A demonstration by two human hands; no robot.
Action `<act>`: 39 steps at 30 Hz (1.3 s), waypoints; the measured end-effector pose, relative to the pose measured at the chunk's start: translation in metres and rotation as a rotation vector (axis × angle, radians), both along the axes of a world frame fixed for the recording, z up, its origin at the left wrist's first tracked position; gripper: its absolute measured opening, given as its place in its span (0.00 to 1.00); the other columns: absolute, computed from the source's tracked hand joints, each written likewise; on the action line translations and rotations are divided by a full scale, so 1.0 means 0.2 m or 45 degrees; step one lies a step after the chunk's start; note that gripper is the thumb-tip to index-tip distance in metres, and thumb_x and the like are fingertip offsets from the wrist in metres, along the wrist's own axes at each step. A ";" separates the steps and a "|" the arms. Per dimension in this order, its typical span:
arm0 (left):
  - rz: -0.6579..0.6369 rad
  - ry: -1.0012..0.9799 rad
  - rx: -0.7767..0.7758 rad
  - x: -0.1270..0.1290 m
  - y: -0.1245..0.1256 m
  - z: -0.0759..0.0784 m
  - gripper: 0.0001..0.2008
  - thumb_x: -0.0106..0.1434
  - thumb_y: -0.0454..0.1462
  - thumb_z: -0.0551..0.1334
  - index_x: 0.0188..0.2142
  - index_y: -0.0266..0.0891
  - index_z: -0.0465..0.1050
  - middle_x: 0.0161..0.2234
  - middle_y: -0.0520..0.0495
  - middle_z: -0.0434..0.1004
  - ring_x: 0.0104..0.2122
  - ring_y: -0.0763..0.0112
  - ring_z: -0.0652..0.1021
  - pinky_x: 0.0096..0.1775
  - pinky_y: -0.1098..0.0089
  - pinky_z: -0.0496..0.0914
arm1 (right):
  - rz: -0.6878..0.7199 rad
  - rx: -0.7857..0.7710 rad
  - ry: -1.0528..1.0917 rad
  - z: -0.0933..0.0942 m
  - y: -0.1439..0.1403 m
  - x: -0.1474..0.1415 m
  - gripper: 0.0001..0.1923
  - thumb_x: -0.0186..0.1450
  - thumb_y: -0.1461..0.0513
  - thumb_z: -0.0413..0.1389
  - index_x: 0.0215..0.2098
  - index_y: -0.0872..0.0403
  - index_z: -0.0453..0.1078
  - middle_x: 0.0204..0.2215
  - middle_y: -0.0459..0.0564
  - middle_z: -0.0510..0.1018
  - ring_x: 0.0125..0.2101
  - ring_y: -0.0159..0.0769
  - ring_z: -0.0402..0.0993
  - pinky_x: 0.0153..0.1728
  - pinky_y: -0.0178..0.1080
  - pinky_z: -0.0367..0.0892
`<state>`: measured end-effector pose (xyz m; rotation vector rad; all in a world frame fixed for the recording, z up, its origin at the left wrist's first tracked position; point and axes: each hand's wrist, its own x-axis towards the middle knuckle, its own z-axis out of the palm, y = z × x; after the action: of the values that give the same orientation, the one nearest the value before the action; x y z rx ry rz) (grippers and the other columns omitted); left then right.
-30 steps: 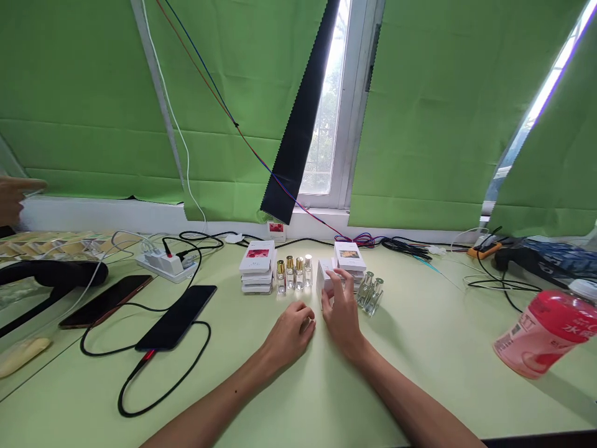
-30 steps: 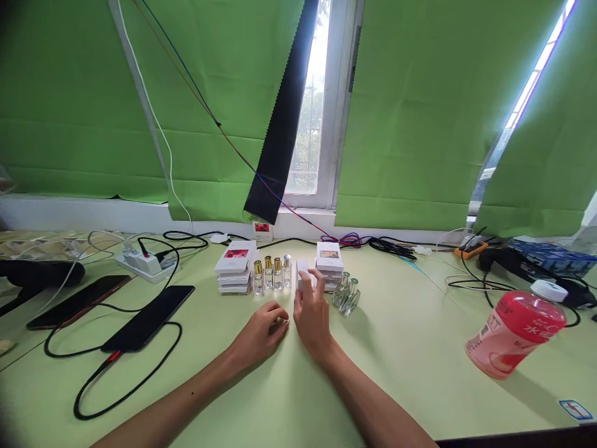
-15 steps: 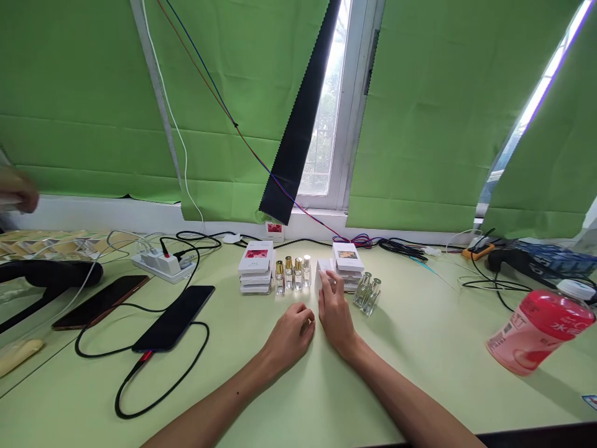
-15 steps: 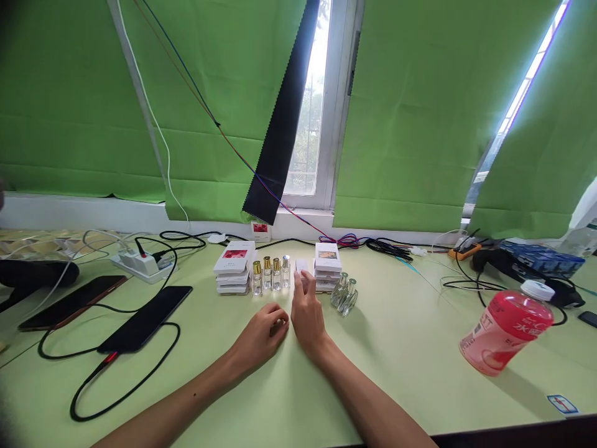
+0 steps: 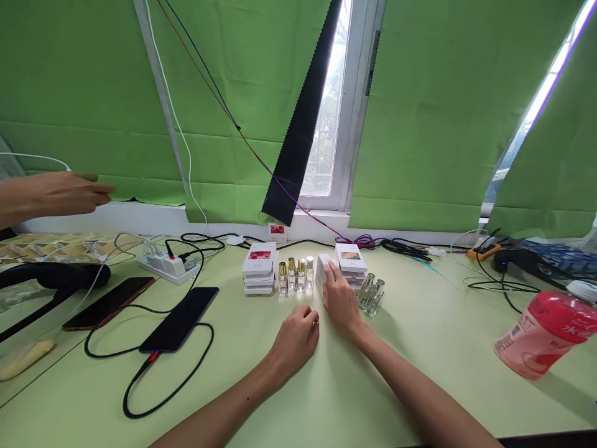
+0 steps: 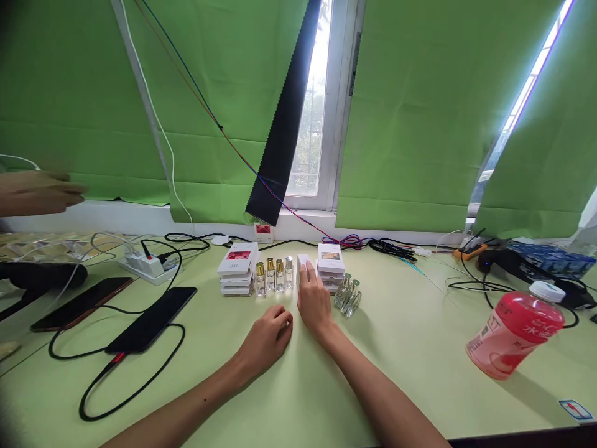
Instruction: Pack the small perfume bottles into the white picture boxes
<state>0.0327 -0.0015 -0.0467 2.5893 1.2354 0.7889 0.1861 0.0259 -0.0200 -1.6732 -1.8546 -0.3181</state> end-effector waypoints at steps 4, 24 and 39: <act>0.003 0.056 0.057 0.01 -0.02 0.00 0.11 0.68 0.30 0.52 0.30 0.40 0.68 0.34 0.45 0.72 0.34 0.65 0.74 0.35 0.66 0.67 | -0.099 -0.151 -0.038 0.10 0.07 -0.02 0.25 0.65 0.76 0.47 0.58 0.56 0.66 0.65 0.61 0.67 0.47 0.45 0.80 0.42 0.39 0.75; -0.009 0.217 0.087 0.06 -0.01 -0.01 0.09 0.68 0.31 0.53 0.33 0.40 0.68 0.36 0.44 0.74 0.37 0.63 0.77 0.34 0.65 0.68 | -0.017 -0.405 0.052 0.23 0.30 -0.05 0.23 0.60 0.78 0.51 0.50 0.55 0.66 0.51 0.57 0.76 0.44 0.42 0.77 0.35 0.36 0.60; -0.089 0.238 0.098 0.14 0.02 -0.03 0.08 0.67 0.30 0.55 0.31 0.40 0.69 0.36 0.44 0.75 0.38 0.62 0.77 0.34 0.65 0.68 | 0.057 -0.438 0.028 0.29 0.44 0.00 0.22 0.59 0.80 0.51 0.47 0.55 0.65 0.44 0.54 0.77 0.40 0.38 0.74 0.33 0.33 0.57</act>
<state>0.0613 0.0035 -0.0522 2.8063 1.1745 0.6047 0.1856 0.1137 0.0387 -1.8435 -2.0134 0.0422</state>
